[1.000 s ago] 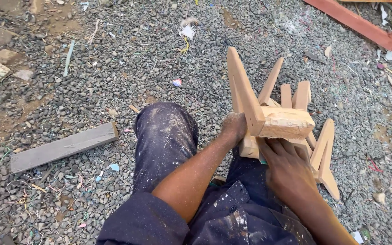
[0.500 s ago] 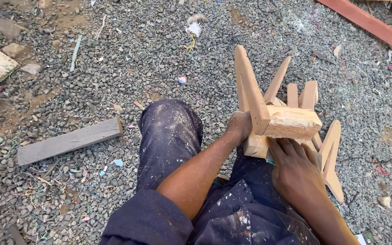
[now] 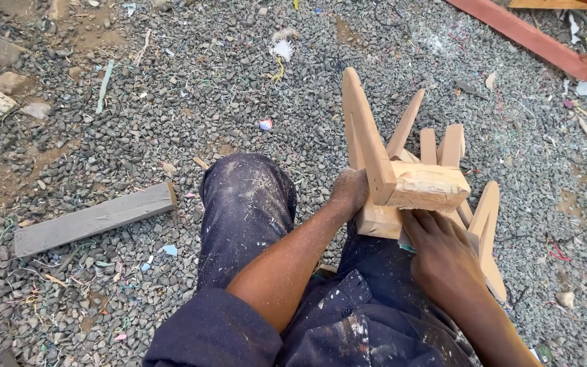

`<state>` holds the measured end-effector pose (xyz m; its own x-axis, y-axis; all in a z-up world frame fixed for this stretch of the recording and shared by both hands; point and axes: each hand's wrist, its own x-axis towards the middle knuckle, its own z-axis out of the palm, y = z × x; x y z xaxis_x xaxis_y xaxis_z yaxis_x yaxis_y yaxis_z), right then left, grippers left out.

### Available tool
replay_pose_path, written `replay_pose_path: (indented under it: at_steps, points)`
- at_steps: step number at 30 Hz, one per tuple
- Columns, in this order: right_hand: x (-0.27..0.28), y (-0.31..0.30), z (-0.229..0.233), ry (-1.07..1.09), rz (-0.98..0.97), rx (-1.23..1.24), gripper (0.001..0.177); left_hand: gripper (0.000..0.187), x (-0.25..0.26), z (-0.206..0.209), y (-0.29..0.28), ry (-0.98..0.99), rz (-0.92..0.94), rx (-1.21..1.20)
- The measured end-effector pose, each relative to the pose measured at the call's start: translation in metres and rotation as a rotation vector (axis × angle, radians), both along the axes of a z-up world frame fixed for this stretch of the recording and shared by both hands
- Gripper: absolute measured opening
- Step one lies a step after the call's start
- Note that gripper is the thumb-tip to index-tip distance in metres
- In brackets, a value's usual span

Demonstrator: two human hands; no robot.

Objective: Sanding various wooden furniture components by hand using a sanding block to smooth the surfaces.

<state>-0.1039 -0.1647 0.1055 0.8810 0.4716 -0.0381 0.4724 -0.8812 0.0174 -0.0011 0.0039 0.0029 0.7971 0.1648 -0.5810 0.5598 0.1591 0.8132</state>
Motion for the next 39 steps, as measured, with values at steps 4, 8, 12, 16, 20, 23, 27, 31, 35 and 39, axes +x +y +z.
replay_pose_path:
  at_steps: [4, 8, 12, 16, 20, 23, 27, 31, 35, 39]
  points:
    - [-0.001, -0.010, 0.014, 0.011, -0.057, -0.058, 0.080, 0.052, 0.000, -0.001, -0.003, 0.011, -0.014, -0.005]
    - [0.012, -0.016, 0.040, 0.480, -0.538, -0.009, 0.072, 0.052, 0.002, 0.000, -0.002, 0.005, -0.051, -0.007]
    - [0.018, -0.030, 0.047, 0.709, -0.784, 0.377, 0.092, 0.052, 0.004, -0.001, -0.001, -0.001, -0.089, -0.021]
    - [0.025, -0.038, 0.041, 0.740, -0.870, 0.529, 0.082, 0.052, 0.001, -0.002, -0.001, -0.005, -0.108, -0.033]
    - [0.032, -0.042, 0.036, 0.765, -0.878, 0.671, 0.081, 0.052, 0.001, -0.002, 0.002, -0.009, -0.118, -0.029]
    - [0.036, -0.050, 0.028, 0.734, -0.854, 0.774, 0.073, 0.052, 0.003, -0.002, 0.003, -0.011, -0.123, -0.025]
    - [0.049, -0.068, 0.005, 0.696, -0.873, 0.915, 0.042, 0.052, 0.004, -0.003, 0.004, -0.008, -0.133, -0.022]
    - [0.062, -0.060, -0.001, 0.702, -0.868, 0.885, 0.043, 0.051, 0.004, -0.004, 0.004, -0.011, -0.135, -0.021]
    - [0.068, -0.039, 0.010, 0.711, -0.798, 0.912, 0.049, 0.051, 0.011, -0.005, 0.008, -0.004, -0.134, -0.012]
    - [0.076, -0.033, -0.012, 0.684, -0.804, 0.901, 0.067, 0.051, 0.014, -0.006, 0.007, 0.005, -0.133, -0.006]
